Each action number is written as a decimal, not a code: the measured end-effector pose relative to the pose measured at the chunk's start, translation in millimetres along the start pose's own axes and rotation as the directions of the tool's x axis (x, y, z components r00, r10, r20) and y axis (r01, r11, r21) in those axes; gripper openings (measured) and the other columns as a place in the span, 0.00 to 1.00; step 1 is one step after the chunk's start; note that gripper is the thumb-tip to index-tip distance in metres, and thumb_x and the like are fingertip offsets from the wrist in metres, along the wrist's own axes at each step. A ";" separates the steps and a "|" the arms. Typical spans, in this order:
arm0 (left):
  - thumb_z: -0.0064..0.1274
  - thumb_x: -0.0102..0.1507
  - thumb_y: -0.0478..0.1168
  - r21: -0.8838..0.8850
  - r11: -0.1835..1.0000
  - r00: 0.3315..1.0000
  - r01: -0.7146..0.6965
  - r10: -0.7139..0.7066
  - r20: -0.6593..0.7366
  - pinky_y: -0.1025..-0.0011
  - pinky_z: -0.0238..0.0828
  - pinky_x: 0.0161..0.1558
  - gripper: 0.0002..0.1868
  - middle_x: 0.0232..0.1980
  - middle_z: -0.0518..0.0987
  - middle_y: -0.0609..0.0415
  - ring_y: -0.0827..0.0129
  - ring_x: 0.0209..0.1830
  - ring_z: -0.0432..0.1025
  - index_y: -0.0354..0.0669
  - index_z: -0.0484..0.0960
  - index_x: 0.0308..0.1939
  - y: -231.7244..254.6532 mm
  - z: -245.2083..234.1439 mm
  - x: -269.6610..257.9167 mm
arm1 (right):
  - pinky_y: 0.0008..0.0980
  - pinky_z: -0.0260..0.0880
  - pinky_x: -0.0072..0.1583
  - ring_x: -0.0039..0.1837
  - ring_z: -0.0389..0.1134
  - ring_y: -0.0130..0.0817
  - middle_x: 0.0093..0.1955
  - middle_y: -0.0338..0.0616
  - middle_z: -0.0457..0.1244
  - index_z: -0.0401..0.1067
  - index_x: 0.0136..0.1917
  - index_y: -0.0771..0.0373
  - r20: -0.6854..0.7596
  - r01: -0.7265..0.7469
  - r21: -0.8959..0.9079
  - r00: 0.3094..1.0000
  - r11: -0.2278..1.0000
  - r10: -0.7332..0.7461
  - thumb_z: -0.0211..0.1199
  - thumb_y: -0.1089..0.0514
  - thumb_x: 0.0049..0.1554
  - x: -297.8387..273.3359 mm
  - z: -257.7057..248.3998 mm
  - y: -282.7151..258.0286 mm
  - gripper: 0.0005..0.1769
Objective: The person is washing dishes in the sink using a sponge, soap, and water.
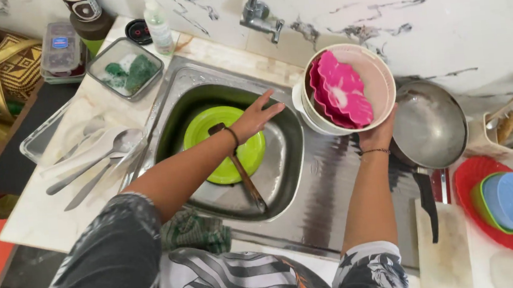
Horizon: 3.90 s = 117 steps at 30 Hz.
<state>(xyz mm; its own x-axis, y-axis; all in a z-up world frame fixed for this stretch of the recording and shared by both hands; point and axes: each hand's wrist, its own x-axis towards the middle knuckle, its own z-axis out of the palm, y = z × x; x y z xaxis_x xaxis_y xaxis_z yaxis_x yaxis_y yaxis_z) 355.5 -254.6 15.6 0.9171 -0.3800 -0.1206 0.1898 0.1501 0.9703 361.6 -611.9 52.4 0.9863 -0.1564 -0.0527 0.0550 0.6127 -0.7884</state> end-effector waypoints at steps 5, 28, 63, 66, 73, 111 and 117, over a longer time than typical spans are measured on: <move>0.54 0.46 0.77 -0.112 0.967 0.971 0.231 -0.236 -0.034 0.28 0.57 0.62 0.66 0.81 0.53 0.47 0.45 0.78 0.50 0.61 0.40 0.81 44.1 54.0 68.5 | 0.45 0.67 0.74 0.74 0.65 0.42 0.74 0.46 0.62 0.62 0.76 0.61 0.138 0.014 -0.068 0.990 0.998 -0.004 0.47 0.49 0.70 22.9 6.4 -3.7 0.26; 0.51 0.65 0.52 -0.293 0.954 0.958 0.067 -0.144 -0.248 0.42 0.77 0.51 0.31 0.61 0.78 0.55 0.62 0.60 0.73 0.54 0.67 0.72 -6.8 -52.9 -101.4 | 0.46 0.69 0.72 0.71 0.67 0.44 0.71 0.50 0.64 0.62 0.74 0.63 0.085 -0.098 0.175 0.993 0.980 0.084 0.45 0.47 0.68 -95.9 87.0 148.7 0.28; 0.40 0.66 0.54 -0.217 0.961 0.803 0.172 -0.264 -0.534 0.44 0.76 0.50 0.29 0.65 0.74 0.55 0.60 0.63 0.69 0.63 0.65 0.73 -5.5 -109.4 -162.5 | 0.40 0.69 0.67 0.64 0.69 0.37 0.64 0.43 0.67 0.68 0.68 0.59 0.004 -0.334 0.207 0.940 0.920 0.340 0.49 0.43 0.66 -96.3 114.1 270.4 0.25; 0.39 0.66 0.55 -0.223 0.954 0.809 0.199 -0.288 -0.512 0.39 0.74 0.51 0.30 0.70 0.70 0.56 0.56 0.68 0.65 0.63 0.64 0.73 -13.9 -126.1 -156.1 | 0.39 0.70 0.67 0.64 0.69 0.35 0.63 0.41 0.67 0.69 0.68 0.57 -0.056 -0.428 0.131 0.897 0.894 0.438 0.48 0.41 0.66 -94.5 129.2 261.5 0.26; 0.40 0.65 0.57 -0.252 0.939 0.807 0.234 -0.332 -0.488 0.35 0.72 0.54 0.32 0.75 0.65 0.57 0.52 0.72 0.60 0.66 0.61 0.75 -6.0 -123.4 -155.2 | 0.38 0.69 0.66 0.64 0.69 0.35 0.64 0.39 0.67 0.70 0.67 0.55 0.009 -0.453 0.036 0.891 0.891 0.453 0.50 0.39 0.65 -70.0 109.4 264.4 0.26; 0.47 0.72 0.49 0.414 0.894 0.690 -0.169 0.408 -0.599 0.62 0.51 0.75 0.29 0.76 0.64 0.38 0.52 0.78 0.58 0.35 0.66 0.73 -77.9 -121.2 -133.9 | 0.26 0.76 0.54 0.52 0.74 0.22 0.55 0.40 0.73 0.59 0.78 0.65 0.297 0.410 -0.780 0.907 0.472 -0.297 0.53 0.61 0.69 101.9 217.4 161.4 0.25; 0.48 0.72 0.48 0.413 0.894 0.702 -0.173 0.406 -0.585 0.62 0.53 0.75 0.29 0.75 0.66 0.38 0.52 0.76 0.60 0.35 0.67 0.73 -76.7 -123.4 -133.4 | 0.32 0.74 0.59 0.63 0.68 0.49 0.66 0.60 0.65 0.59 0.79 0.59 0.616 0.750 -0.647 0.404 -0.141 -0.676 0.65 0.67 0.66 51.1 232.4 150.1 0.32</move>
<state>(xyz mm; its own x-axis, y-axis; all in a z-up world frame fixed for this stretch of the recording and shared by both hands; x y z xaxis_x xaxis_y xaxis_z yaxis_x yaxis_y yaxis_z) 261.8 -102.8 -68.6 0.9260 0.3280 0.1870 -0.1342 -0.1771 0.9750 456.5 -347.9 73.7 0.4577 -0.0001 0.8891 0.6310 -0.7044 -0.3249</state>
